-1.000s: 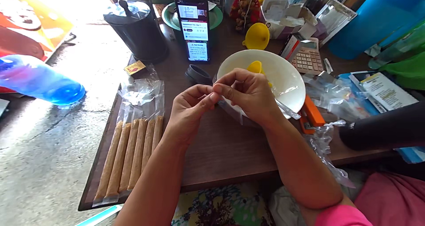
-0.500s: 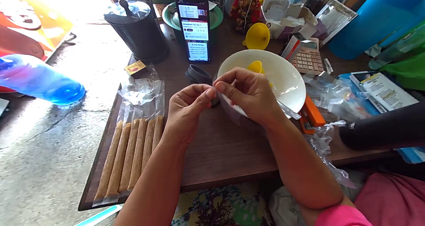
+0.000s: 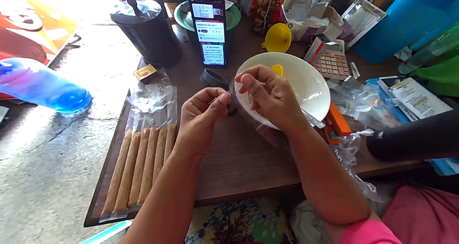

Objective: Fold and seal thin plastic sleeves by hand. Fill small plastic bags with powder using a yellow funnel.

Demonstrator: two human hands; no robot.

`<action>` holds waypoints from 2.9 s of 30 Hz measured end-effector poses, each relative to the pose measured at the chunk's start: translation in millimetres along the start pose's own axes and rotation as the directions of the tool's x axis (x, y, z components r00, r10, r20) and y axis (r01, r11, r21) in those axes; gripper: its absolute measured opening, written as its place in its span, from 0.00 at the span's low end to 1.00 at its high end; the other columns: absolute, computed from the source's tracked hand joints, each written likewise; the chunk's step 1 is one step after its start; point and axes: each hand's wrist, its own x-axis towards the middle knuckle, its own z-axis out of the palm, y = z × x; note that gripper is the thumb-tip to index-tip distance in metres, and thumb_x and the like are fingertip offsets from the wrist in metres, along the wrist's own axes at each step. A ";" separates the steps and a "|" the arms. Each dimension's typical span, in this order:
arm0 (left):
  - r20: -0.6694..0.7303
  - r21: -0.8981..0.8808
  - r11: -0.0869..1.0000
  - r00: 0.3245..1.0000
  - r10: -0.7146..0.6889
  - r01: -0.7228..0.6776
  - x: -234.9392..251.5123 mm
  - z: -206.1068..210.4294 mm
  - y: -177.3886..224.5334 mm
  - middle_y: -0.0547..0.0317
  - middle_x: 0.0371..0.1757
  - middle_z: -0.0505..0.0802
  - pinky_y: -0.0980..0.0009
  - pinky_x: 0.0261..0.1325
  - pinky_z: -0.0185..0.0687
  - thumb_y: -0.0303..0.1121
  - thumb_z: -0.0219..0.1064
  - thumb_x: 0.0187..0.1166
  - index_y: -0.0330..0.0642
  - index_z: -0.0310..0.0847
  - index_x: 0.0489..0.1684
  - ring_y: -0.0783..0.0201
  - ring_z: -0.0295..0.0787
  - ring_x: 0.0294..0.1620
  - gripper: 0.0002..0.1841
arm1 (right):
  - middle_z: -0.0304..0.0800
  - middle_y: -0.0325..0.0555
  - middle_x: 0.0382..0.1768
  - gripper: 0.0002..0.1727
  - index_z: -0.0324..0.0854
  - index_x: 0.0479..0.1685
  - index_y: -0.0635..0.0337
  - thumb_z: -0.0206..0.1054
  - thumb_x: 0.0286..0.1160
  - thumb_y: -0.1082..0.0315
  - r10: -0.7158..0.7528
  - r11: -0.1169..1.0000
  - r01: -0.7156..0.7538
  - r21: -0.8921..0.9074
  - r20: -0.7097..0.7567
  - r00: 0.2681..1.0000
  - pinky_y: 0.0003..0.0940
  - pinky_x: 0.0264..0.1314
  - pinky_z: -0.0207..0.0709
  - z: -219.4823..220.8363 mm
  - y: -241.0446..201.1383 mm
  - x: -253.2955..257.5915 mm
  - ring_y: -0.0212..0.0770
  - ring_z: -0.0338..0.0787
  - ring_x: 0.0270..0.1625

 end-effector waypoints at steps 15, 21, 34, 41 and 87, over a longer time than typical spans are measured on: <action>-0.003 -0.015 1.000 1.000 -0.023 0.023 -0.1 1.5 -0.9 0.69 0.39 0.93 0.80 0.48 0.84 0.32 0.70 0.81 0.49 0.90 0.42 0.76 0.87 0.38 0.03 | 0.85 0.39 0.37 0.07 0.87 0.42 0.64 0.69 0.80 0.68 -0.085 0.989 0.088 -0.120 0.027 0.996 0.13 0.29 0.73 3.7 0.0 -1.3 0.20 0.78 0.28; 0.002 0.016 0.999 1.000 -0.029 0.029 -0.1 1.1 -1.0 0.69 0.38 0.92 0.81 0.47 0.84 0.32 0.70 0.81 0.49 0.89 0.42 0.77 0.87 0.38 0.02 | 0.84 0.39 0.37 0.07 0.87 0.42 0.62 0.69 0.80 0.67 -0.089 0.965 0.094 -0.244 0.030 0.996 0.17 0.27 0.71 4.2 -2.2 -2.6 0.23 0.77 0.27; 0.050 0.090 0.996 0.999 -0.002 -0.002 -0.5 2.0 -0.8 0.70 0.39 0.91 0.82 0.45 0.84 0.28 0.66 0.83 0.49 0.88 0.44 0.78 0.86 0.36 0.05 | 0.86 0.40 0.37 0.06 0.87 0.42 0.64 0.68 0.79 0.69 -0.126 0.977 0.137 -0.164 0.073 0.989 0.13 0.28 0.73 0.4 -3.0 -1.8 0.20 0.78 0.27; 0.034 0.080 0.997 0.999 0.009 -0.012 -1.2 2.1 0.1 0.70 0.40 0.92 0.82 0.46 0.84 0.30 0.68 0.82 0.49 0.89 0.44 0.77 0.87 0.37 0.04 | 0.88 0.39 0.41 0.11 0.87 0.50 0.63 0.70 0.80 0.64 -0.054 0.986 0.060 -0.155 0.039 0.998 0.13 0.26 0.72 0.8 -3.9 -2.1 0.20 0.78 0.27; 0.110 0.234 0.962 0.987 0.120 -0.143 -0.5 0.4 -1.8 0.74 0.43 0.88 0.83 0.46 0.84 0.30 0.68 0.81 0.49 0.88 0.42 0.79 0.85 0.40 0.03 | 0.85 0.40 0.33 0.08 0.87 0.36 0.66 0.72 0.76 0.68 -0.185 0.971 0.200 -0.129 0.119 0.976 0.14 0.32 0.75 -3.9 -3.2 -1.3 0.22 0.80 0.30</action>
